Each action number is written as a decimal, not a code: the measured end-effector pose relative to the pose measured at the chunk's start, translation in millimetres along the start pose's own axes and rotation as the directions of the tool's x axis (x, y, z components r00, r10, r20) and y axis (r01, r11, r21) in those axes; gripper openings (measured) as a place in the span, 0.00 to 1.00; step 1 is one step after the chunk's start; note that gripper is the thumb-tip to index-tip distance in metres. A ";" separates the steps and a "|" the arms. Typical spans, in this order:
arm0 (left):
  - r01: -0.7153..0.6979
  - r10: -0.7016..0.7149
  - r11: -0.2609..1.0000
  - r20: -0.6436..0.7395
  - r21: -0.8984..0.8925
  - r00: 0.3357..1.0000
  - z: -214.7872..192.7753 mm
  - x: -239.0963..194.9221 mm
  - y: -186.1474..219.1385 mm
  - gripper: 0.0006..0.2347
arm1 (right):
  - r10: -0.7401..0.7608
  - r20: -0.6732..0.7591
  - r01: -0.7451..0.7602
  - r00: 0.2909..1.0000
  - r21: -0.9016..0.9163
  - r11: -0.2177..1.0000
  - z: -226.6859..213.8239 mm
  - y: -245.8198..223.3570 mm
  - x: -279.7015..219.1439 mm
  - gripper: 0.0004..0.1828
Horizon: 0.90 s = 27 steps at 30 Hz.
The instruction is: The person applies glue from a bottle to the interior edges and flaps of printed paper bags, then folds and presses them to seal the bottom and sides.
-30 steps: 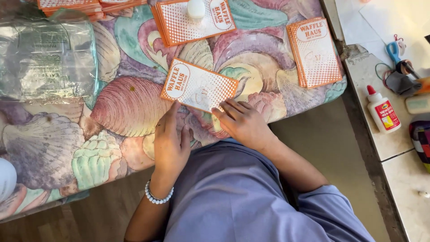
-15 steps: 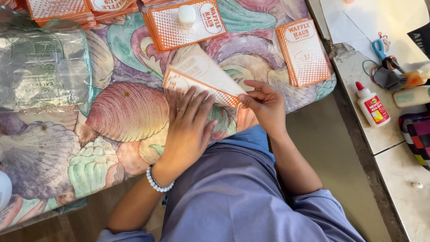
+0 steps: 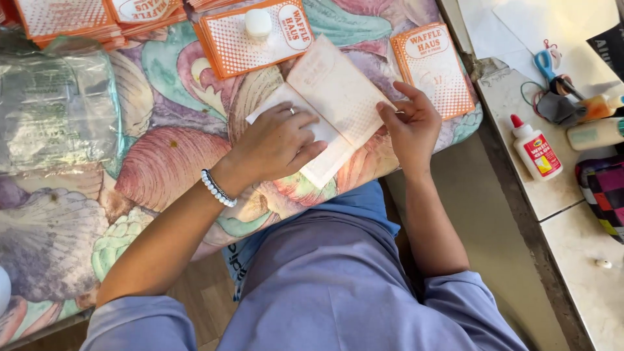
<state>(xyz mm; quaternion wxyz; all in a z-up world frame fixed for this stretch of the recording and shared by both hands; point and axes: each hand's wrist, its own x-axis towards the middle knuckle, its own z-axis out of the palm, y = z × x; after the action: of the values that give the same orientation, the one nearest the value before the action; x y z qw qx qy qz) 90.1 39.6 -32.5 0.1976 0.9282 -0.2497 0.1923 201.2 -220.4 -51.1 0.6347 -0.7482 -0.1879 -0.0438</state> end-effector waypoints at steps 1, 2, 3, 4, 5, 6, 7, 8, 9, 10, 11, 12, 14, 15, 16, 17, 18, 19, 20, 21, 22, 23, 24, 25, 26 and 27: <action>-0.006 0.006 1.000 0.000 -0.004 1.000 4.5 -0.6 -3.8 0.20 | 0.000 -0.006 0.000 1.000 -0.004 1.000 -2.4 -0.7 -0.7 0.21; -0.009 0.009 1.000 0.015 0.010 1.000 9.6 -1.0 -7.1 0.18 | -0.035 -0.030 0.030 0.999 -0.132 0.991 -5.7 -1.1 -2.4 0.21; -0.012 0.011 1.000 0.030 0.023 0.999 15.0 -1.6 -10.4 0.17 | -0.071 -0.048 0.056 0.996 -0.258 0.965 -8.9 -1.3 -4.4 0.21; -0.016 0.015 1.000 0.032 0.016 0.999 17.0 -1.0 -11.0 0.17 | -0.067 -0.052 0.051 0.996 -0.263 0.963 -14.6 3.2 -4.0 0.21; -0.011 0.007 0.998 0.089 0.054 0.996 18.7 -0.9 -11.5 0.13 | -0.193 -0.046 0.161 0.980 -0.378 0.911 -20.1 7.3 -4.0 0.22; -0.008 -0.006 0.995 0.143 0.098 0.990 18.8 -0.5 -13.3 0.15 | -0.317 -0.020 0.268 0.948 -0.483 0.834 -23.9 11.4 -1.8 0.24; -0.010 -0.004 0.995 0.144 0.097 0.990 15.6 4.2 -9.4 0.15 | -0.316 -0.022 0.267 0.948 -0.484 0.833 -38.4 9.4 -2.3 0.24; 0.006 -0.029 0.994 0.219 0.106 0.975 11.8 7.1 -5.2 0.15 | -0.348 0.014 0.302 0.937 -0.531 0.792 -51.6 8.0 -4.4 0.26; 0.020 -0.054 0.993 0.293 0.117 0.955 8.1 10.0 -0.8 0.20 | -0.378 0.050 0.336 0.925 -0.574 0.746 -64.9 6.7 -6.6 0.27; 0.019 -0.054 0.993 0.296 0.117 0.954 10.1 10.1 -2.3 0.20 | -0.376 0.048 0.334 0.925 -0.574 0.748 -81.9 -6.0 -10.7 0.27; -0.012 -0.022 0.993 0.294 0.114 0.955 12.2 10.7 -3.5 0.19 | -0.288 0.093 0.276 0.953 -0.653 0.705 -99.4 -18.5 -14.6 0.23; -0.052 0.018 0.993 0.290 0.110 0.957 15.5 14.0 -5.2 0.19 | -0.196 0.121 0.221 0.973 -0.732 0.644 -118.8 -31.7 -18.7 0.20; -0.055 0.027 0.994 0.283 0.091 0.959 14.0 14.0 -4.8 0.19 | -0.226 0.115 0.212 0.967 -0.855 0.472 -163.3 -26.8 -27.0 0.21; -0.050 0.028 0.996 0.276 0.073 0.961 13.4 14.5 -5.0 0.19 | -0.252 0.123 0.195 0.960 -0.939 0.284 -185.5 -24.3 -31.7 0.23; -0.053 0.032 0.996 0.278 0.068 0.960 11.5 15.6 -5.0 0.19 | -0.249 0.120 0.190 0.961 -0.940 0.282 -199.9 -21.4 -34.6 0.23; -0.023 0.008 0.999 0.301 0.048 0.954 10.0 16.2 -4.9 0.20 | -0.201 0.103 0.152 0.974 -0.958 0.245 -214.1 -18.2 -38.3 0.24; 0.008 -0.016 1.000 0.326 0.026 0.945 9.4 16.4 -3.9 0.21 | -0.151 0.084 0.114 0.985 -0.972 0.204 -229.1 -15.4 -43.4 0.26; 0.005 -0.011 1.000 0.329 0.018 0.944 10.6 15.5 -2.1 0.21 | -0.144 0.081 0.109 0.986 -0.974 0.200 -232.5 -15.9 -44.8 0.26; 0.006 -0.016 0.999 0.328 0.033 0.944 10.0 16.0 -2.2 0.22 | -0.088 0.085 0.108 0.993 -0.944 0.313 -234.6 -16.4 -43.1 0.27; 0.006 -0.021 0.999 0.328 0.048 0.944 8.8 16.6 -2.2 0.22 | -0.033 0.095 0.100 0.995 -0.901 0.423 -236.5 -17.4 -41.3 0.28; 0.002 -0.017 0.999 0.327 0.047 0.945 8.6 17.9 -1.1 0.22 | -0.034 0.092 0.098 0.995 -0.902 0.421 -237.3 -16.2 -41.2 0.28; 0.014 -0.036 0.998 0.344 0.067 0.938 8.2 19.2 0.0 0.23 | -0.021 0.071 0.072 0.997 -0.883 0.463 -238.0 -15.1 -41.0 0.28; 0.025 -0.056 0.996 0.360 0.090 0.931 7.3 20.3 0.5 0.25 | -0.008 0.051 0.048 0.999 -0.862 0.505 -237.9 -13.7 -40.4 0.28; 0.021 -0.053 0.996 0.360 0.090 0.932 7.2 19.7 -1.4 0.25 | -0.010 0.048 0.046 0.999 -0.862 0.505 -236.2 -19.1 -37.2 0.28; 0.021 -0.043 0.998 0.358 0.064 0.933 7.9 18.3 -2.4 0.25 | 0.140 -0.007 -0.076 0.990 -0.865 0.496 -235.1 -25.0 -35.1 0.33; 0.020 -0.033 0.999 0.357 0.039 0.934 8.5 16.6 -3.7 0.26 | 0.286 -0.061 -0.196 0.956 -0.860 0.471 -233.7 -30.8 -32.9 0.37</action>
<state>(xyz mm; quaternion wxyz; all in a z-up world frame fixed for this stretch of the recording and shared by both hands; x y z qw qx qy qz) 107.6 32.2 -33.1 0.1355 0.9543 -0.2656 0.0221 200.8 -449.9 12.1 0.1709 -0.9832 -0.0630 -0.0071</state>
